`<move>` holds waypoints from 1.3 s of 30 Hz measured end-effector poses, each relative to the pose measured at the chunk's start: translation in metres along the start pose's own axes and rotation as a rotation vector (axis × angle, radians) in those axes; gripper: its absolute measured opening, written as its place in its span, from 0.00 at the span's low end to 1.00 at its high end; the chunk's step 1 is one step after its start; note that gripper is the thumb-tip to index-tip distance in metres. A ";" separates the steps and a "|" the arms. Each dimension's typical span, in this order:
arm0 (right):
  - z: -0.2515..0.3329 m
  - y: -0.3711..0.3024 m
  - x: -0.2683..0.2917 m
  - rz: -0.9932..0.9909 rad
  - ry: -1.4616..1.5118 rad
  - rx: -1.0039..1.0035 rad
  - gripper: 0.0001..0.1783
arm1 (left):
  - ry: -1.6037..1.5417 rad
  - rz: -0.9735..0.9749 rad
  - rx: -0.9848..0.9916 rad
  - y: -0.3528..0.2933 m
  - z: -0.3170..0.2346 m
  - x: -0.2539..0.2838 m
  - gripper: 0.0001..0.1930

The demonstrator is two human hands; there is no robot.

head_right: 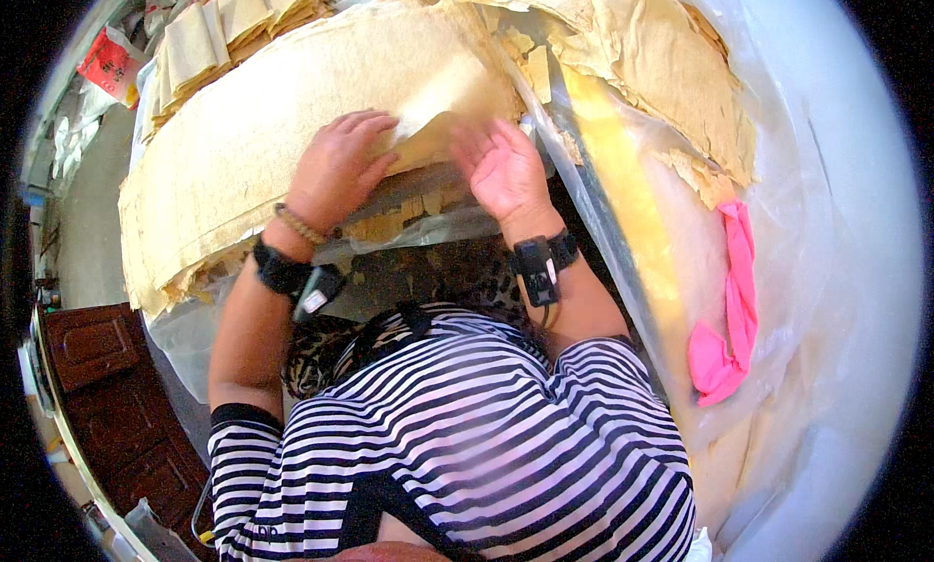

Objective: The person separates and folds thin sheets of bean curd by hand from a large stack on a plastic-covered table.

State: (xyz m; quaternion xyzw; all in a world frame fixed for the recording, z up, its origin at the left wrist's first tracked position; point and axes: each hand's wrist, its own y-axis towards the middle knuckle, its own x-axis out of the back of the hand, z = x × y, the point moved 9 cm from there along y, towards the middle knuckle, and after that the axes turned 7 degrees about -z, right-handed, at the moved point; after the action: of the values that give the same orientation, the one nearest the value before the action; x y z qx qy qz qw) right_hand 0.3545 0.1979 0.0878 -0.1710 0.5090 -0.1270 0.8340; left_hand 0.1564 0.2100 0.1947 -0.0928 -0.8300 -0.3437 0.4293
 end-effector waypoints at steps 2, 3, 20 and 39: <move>-0.010 0.014 -0.008 0.244 -0.196 -0.206 0.18 | 0.093 -0.037 -0.045 0.010 -0.014 -0.012 0.21; -0.015 0.010 -0.024 0.248 -0.193 -0.214 0.18 | 0.163 -0.075 0.007 0.012 -0.016 -0.013 0.22; -0.042 -0.034 -0.150 0.495 -1.867 1.082 0.22 | -0.299 -0.715 0.521 0.038 0.103 0.118 0.13; -0.101 0.000 -0.197 0.531 -2.113 1.210 0.22 | -0.681 -1.005 0.546 -0.001 0.159 0.174 0.14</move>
State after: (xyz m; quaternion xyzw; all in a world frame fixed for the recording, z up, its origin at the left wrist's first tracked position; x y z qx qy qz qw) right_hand 0.1759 0.2584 0.2031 0.3299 -0.5318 0.0312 0.7794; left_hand -0.0541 0.2885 0.2665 0.3143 -0.9187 -0.2312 -0.0612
